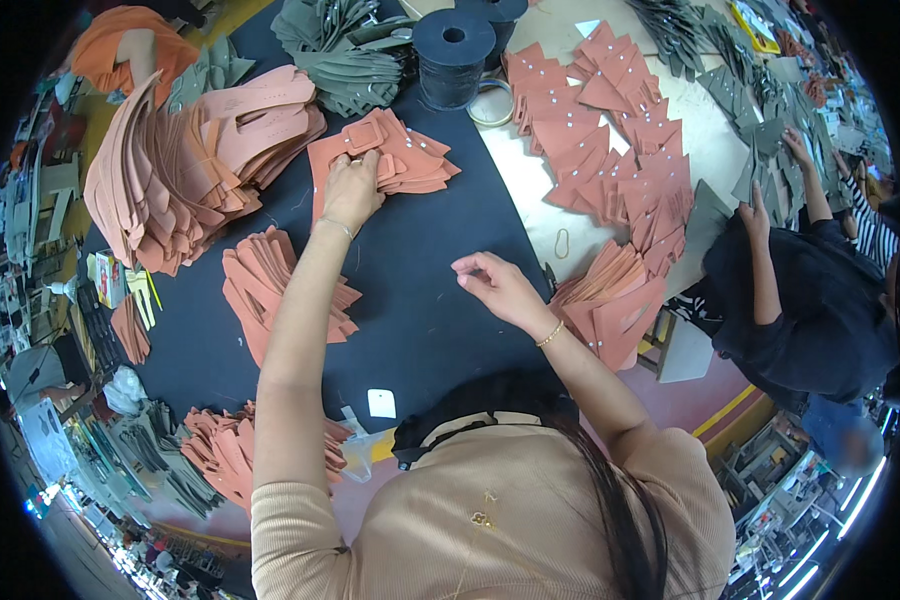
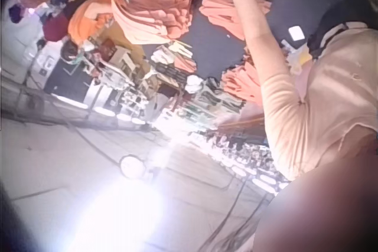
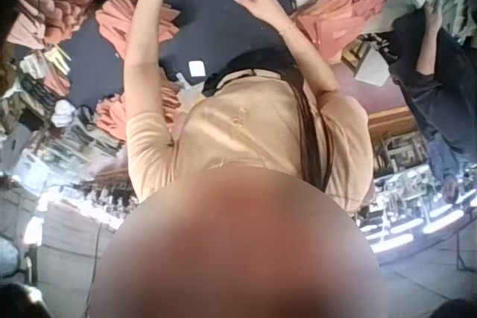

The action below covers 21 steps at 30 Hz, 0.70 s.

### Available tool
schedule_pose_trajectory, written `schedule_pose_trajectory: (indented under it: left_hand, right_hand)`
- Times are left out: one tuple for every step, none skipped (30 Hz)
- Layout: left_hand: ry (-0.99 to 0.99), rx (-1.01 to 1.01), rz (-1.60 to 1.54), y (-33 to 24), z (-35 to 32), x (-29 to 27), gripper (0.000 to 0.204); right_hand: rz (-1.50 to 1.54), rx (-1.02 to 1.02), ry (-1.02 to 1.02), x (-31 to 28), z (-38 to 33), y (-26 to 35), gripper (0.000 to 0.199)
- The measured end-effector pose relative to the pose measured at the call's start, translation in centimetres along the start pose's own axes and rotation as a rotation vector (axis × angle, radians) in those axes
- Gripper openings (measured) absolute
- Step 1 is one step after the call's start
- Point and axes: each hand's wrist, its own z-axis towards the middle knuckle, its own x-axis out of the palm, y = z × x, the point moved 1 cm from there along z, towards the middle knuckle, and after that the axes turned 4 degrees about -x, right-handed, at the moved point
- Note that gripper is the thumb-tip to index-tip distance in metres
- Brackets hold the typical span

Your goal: The person sorts and stacks pink fabric pieces on a table, aligning them and occasionally using small scissors to trim edges. The person handles the pieces one at a time and in small groups, creating neat piles.

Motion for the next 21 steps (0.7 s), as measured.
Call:
schedule_pose_trajectory:
  left_hand:
    - [0.020,0.031,0.001,0.3,0.3,-0.3,0.057]
    - [0.022,0.033,-0.094,0.9,1.0,-0.9,0.059]
    - [0.175,-0.066,-0.152,1.7,2.3,-1.6,0.063]
    - [0.201,-0.050,-0.559,2.2,2.8,-2.2,0.063]
    - [0.273,-0.075,-0.733,2.7,3.5,-2.8,0.060]
    - [0.330,-0.073,-0.734,3.1,4.1,-3.5,0.057]
    - [0.419,-0.095,-0.507,3.8,5.1,-4.6,0.052]
    - [0.426,-0.128,-0.601,4.0,5.2,-5.1,0.048]
    - [0.438,-0.122,-0.595,4.1,5.3,-5.6,0.049]
    - [0.446,-0.121,-0.591,4.2,5.3,-6.2,0.049]
    - [0.459,-0.104,-0.604,4.1,5.3,-6.5,0.049]
    - [0.457,-0.130,-0.564,4.0,5.2,-6.7,0.052]
    - [0.438,-0.133,-0.574,3.9,5.0,-6.8,0.053]
    - [0.414,-0.127,-0.592,3.8,4.8,-6.9,0.053]
    - [0.389,-0.130,-0.611,3.8,4.7,-6.9,0.054]
    - [0.386,-0.125,-0.582,3.9,4.7,-7.0,0.054]
    - [0.384,-0.127,-0.552,4.1,4.7,-7.2,0.054]
    - [0.383,-0.126,-0.528,4.4,4.6,-7.5,0.054]
    - [0.347,-0.126,-0.612,4.8,4.5,-8.0,0.053]
    - [0.309,-0.121,-0.701,5.2,4.2,-8.7,0.052]
    - [0.262,-0.101,-0.795,5.6,3.8,-9.5,0.051]
  right_hand:
    - [0.003,0.004,0.008,0.2,0.5,-0.1,0.023]
    - [-0.008,-0.021,0.011,0.3,1.2,-0.3,0.023]
    - [0.025,-0.036,0.000,0.5,2.0,-0.4,0.023]
    - [0.053,-0.030,0.000,0.7,2.8,-0.5,0.023]
    - [0.082,-0.025,0.003,0.8,3.7,-0.5,0.022]
    - [0.119,0.018,0.032,1.0,4.7,-0.5,0.024]
    - [0.168,0.033,0.041,1.4,5.7,-0.4,0.025]
    - [0.224,0.031,0.045,1.8,6.7,-0.2,0.026]
    - [0.281,0.034,0.046,2.2,7.7,0.0,0.026]
    - [0.322,0.056,0.089,2.6,8.6,0.2,0.033]
    - [0.388,0.069,0.093,3.1,9.4,0.4,0.035]
    - [0.452,0.096,0.098,3.6,10.2,0.5,0.037]
    - [0.521,0.113,0.107,4.1,10.9,0.6,0.040]
    - [0.551,0.124,0.127,4.5,11.6,0.7,0.049]
    - [0.605,0.153,0.109,4.8,12.2,0.6,0.052]
    - [0.662,0.174,0.093,5.2,12.8,0.6,0.055]
    - [0.721,0.177,0.083,5.4,13.2,0.5,0.058]
    - [0.741,0.197,0.069,5.5,13.6,0.5,0.064]
    - [0.784,0.226,0.056,5.5,13.9,0.4,0.064]
    - [0.826,0.251,0.043,5.4,14.1,0.4,0.064]
    - [0.857,0.302,0.021,5.1,14.1,0.6,0.064]
